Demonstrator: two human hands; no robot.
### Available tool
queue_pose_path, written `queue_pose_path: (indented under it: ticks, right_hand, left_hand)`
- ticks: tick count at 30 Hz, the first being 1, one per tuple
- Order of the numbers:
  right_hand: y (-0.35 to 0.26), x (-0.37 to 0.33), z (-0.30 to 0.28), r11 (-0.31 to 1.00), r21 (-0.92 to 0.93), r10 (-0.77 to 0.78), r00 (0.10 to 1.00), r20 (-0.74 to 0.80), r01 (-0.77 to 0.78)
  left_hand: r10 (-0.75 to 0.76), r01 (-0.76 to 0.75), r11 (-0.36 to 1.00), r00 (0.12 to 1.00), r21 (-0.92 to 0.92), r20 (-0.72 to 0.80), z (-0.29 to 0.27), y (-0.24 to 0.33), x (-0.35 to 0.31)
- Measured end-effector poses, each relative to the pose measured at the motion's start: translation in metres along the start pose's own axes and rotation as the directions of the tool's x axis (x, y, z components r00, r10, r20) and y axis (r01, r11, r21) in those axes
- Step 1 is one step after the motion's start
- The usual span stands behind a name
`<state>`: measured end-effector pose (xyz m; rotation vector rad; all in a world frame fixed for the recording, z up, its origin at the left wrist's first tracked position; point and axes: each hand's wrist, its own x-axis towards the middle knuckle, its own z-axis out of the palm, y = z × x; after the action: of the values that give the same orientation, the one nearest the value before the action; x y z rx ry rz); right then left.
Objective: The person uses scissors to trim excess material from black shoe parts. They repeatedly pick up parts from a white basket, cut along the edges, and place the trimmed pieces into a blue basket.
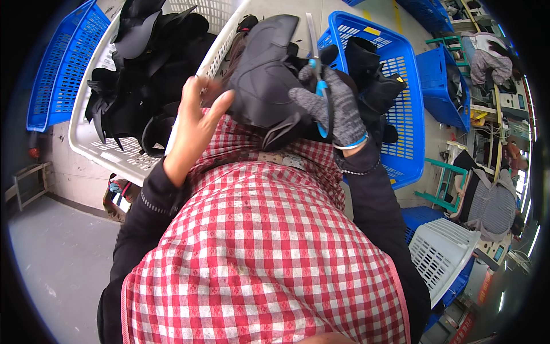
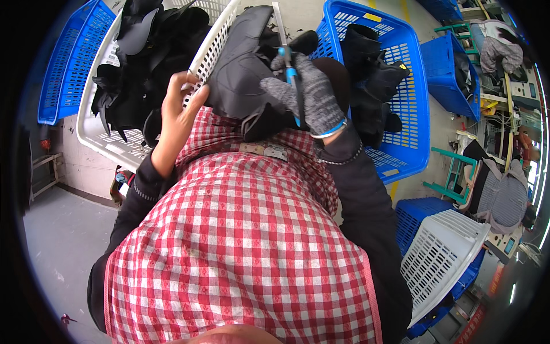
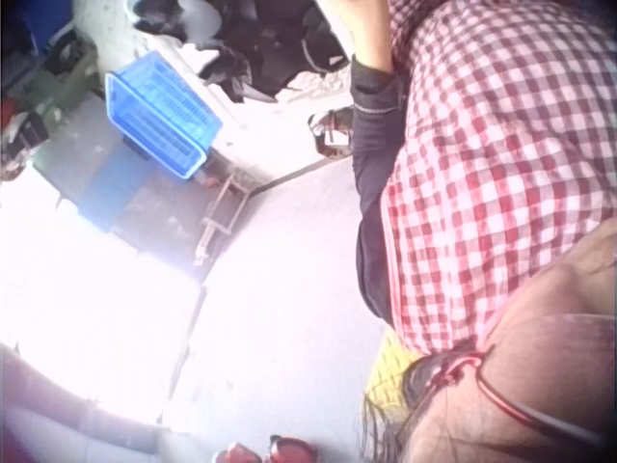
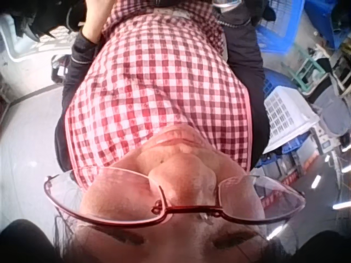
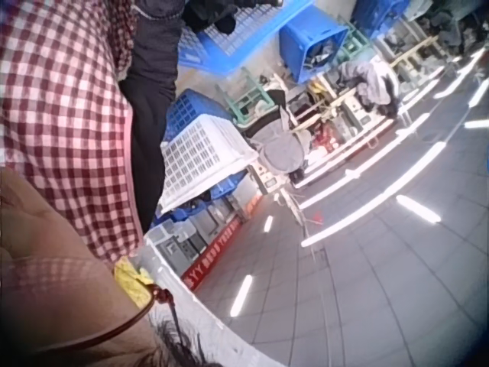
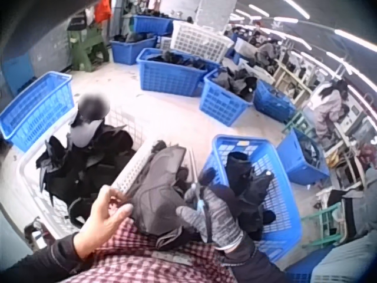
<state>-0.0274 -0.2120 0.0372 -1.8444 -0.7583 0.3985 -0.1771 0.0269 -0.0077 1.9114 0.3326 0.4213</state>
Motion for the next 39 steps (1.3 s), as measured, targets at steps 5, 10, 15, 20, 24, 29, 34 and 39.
queue_pose_path:
  ticks: [5, 10, 15, 20, 24, 29, 34, 39]
  right_hand:
    - [-0.033, -0.011, 0.023, 0.998, -0.039, 0.045, 0.988, -0.147, -0.051]
    - [-0.049, -0.005, 0.05, 0.953, 0.175, -0.187, 0.933, -0.309, 0.249]
    - [-0.021, -0.029, 0.009, 0.603, 0.755, 0.168, 0.966, 0.197, -0.259]
    - [-0.011, -0.066, 0.0, 0.567, 0.721, 0.08, 0.897, 0.434, -0.399]
    - [-0.024, -0.07, -0.015, 0.774, 0.355, 0.308, 0.801, 0.513, -0.525]
    - [-0.02, -0.064, -0.031, 0.679, 0.44, 0.306, 0.772, 0.557, -0.587]
    - [0.002, -0.06, -0.023, 0.833, 0.203, 0.38, 0.799, 0.465, -0.515]
    - [0.015, -0.063, -0.009, 0.864, 0.292, 0.266, 0.864, 0.427, -0.411]
  left_hand:
    - [-0.289, 0.558, 0.649, 0.81, -0.517, 0.51, 0.006, 0.018, -0.027]
    - [-0.106, 0.242, 0.774, 0.961, -0.585, 0.257, -0.016, 0.067, 0.05]
    - [-0.156, -0.098, 0.872, 0.873, 0.48, 0.462, -0.074, 0.102, 0.123]
    - [-0.152, 0.048, 0.973, 0.87, 0.226, 0.47, -0.058, 0.057, 0.144]
    - [-0.044, 0.284, 0.906, 0.8, -0.313, 0.599, -0.061, 0.017, 0.144]
    - [-0.038, 0.198, 0.968, 0.724, -0.155, 0.688, -0.062, 0.009, 0.135]
    - [0.055, -0.076, 0.995, 0.952, 0.058, 0.301, -0.037, 0.04, 0.096]
    - [0.291, -0.286, 0.945, 0.957, 0.16, -0.012, -0.007, 0.041, 0.067]
